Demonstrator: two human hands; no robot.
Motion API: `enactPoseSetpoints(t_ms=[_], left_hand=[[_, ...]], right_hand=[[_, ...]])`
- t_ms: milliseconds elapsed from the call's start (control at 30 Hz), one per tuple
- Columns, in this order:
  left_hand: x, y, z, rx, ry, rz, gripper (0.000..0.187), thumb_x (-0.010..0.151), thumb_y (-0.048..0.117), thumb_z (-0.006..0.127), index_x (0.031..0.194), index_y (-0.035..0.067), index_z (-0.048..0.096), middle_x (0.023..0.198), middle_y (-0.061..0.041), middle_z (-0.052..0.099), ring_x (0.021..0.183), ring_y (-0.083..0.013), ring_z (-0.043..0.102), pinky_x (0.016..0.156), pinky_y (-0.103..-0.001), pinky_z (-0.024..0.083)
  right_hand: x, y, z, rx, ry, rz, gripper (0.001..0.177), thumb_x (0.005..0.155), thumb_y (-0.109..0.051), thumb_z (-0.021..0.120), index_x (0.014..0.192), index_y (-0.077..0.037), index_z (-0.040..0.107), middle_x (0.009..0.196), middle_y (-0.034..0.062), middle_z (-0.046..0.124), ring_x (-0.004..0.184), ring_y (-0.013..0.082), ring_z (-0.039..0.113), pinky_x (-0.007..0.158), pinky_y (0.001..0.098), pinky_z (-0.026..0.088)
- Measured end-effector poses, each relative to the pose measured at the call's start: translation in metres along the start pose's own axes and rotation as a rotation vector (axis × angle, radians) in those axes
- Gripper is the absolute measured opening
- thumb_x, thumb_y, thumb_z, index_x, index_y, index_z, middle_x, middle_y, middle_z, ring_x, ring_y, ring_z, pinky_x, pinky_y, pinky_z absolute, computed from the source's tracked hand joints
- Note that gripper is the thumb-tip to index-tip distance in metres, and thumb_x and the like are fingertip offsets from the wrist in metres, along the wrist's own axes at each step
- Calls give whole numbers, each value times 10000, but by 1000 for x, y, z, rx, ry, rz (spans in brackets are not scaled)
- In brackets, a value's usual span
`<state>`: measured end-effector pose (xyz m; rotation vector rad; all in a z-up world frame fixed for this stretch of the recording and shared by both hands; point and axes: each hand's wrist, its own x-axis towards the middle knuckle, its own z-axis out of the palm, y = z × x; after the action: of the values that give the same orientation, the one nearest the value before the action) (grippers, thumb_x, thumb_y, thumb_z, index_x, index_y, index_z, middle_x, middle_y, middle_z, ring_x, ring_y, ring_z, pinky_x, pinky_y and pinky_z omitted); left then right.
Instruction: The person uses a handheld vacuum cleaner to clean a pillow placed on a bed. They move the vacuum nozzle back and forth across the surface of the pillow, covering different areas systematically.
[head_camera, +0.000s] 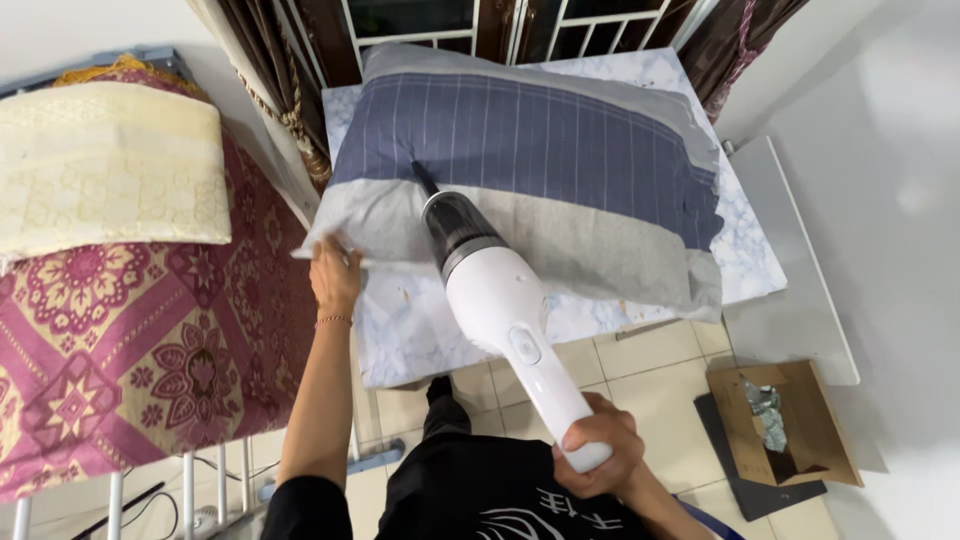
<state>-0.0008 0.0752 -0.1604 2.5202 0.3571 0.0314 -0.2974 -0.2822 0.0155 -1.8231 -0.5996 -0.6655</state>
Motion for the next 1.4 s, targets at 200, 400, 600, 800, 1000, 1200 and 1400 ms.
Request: enactPoseSetpoints(t_ms=[200, 400, 600, 800, 1000, 1200, 1400], left_hand=[[22, 12, -20, 70, 244, 124, 376, 738, 213, 782, 1084, 66, 763, 1092, -290, 680, 871, -482, 700, 731, -534, 574], [-21, 7, -12, 131, 76, 147, 175, 933, 162, 673, 1037, 73, 782, 1012, -277, 717, 930, -455, 707, 841, -487, 581], [-158, -9, -25, -43, 70, 196, 281, 892, 142, 741, 1148, 31, 709, 1127, -231, 708, 936, -398, 731, 849, -467, 584], [-272, 114, -120, -469, 13, 613, 1149, 622, 147, 898, 1578, 96, 262, 1596, -227, 322, 1467, -399, 392, 1193, -501, 400], [-288, 198, -150, -497, -137, 801, 1054, 567, 241, 938, 1504, 150, 464, 1702, -215, 108, 1581, -501, 38, 1243, -642, 189], [-234, 209, -142, -504, -30, 797, 982, 556, 347, 960, 1418, 132, 540, 1675, -207, 236, 1573, -502, 141, 1239, -636, 243], [-171, 216, -130, -494, 129, 786, 850, 583, 416, 960, 1304, 118, 622, 1561, -183, 439, 1521, -495, 290, 1223, -599, 314]], right_hand=[[-6, -9, -16, 23, 19, -106, 315, 702, 47, 643, 960, -99, 536, 680, 22, 612, 549, 135, 594, 539, 302, 504], [-11, -37, -26, 75, 12, -187, 326, 685, 63, 580, 936, -138, 525, 681, 38, 587, 534, 150, 514, 514, 287, 433], [-27, -53, -44, 142, -45, -247, 372, 682, 78, 587, 969, -141, 500, 675, -4, 545, 532, 139, 481, 509, 296, 423], [-19, -51, -42, 213, -37, -309, 390, 652, 106, 583, 958, -131, 533, 704, -23, 525, 510, 120, 428, 477, 285, 359], [-2, -31, -23, 248, -61, -282, 372, 685, 99, 619, 974, -127, 558, 794, -9, 605, 600, 151, 553, 504, 270, 423], [21, 23, -7, 374, -176, -233, 382, 695, 151, 752, 971, -78, 620, 790, 28, 692, 582, 74, 592, 483, 237, 412], [57, 49, 34, 23, -38, -246, 326, 670, 18, 674, 941, -135, 575, 825, 33, 685, 745, 244, 676, 609, 320, 555]])
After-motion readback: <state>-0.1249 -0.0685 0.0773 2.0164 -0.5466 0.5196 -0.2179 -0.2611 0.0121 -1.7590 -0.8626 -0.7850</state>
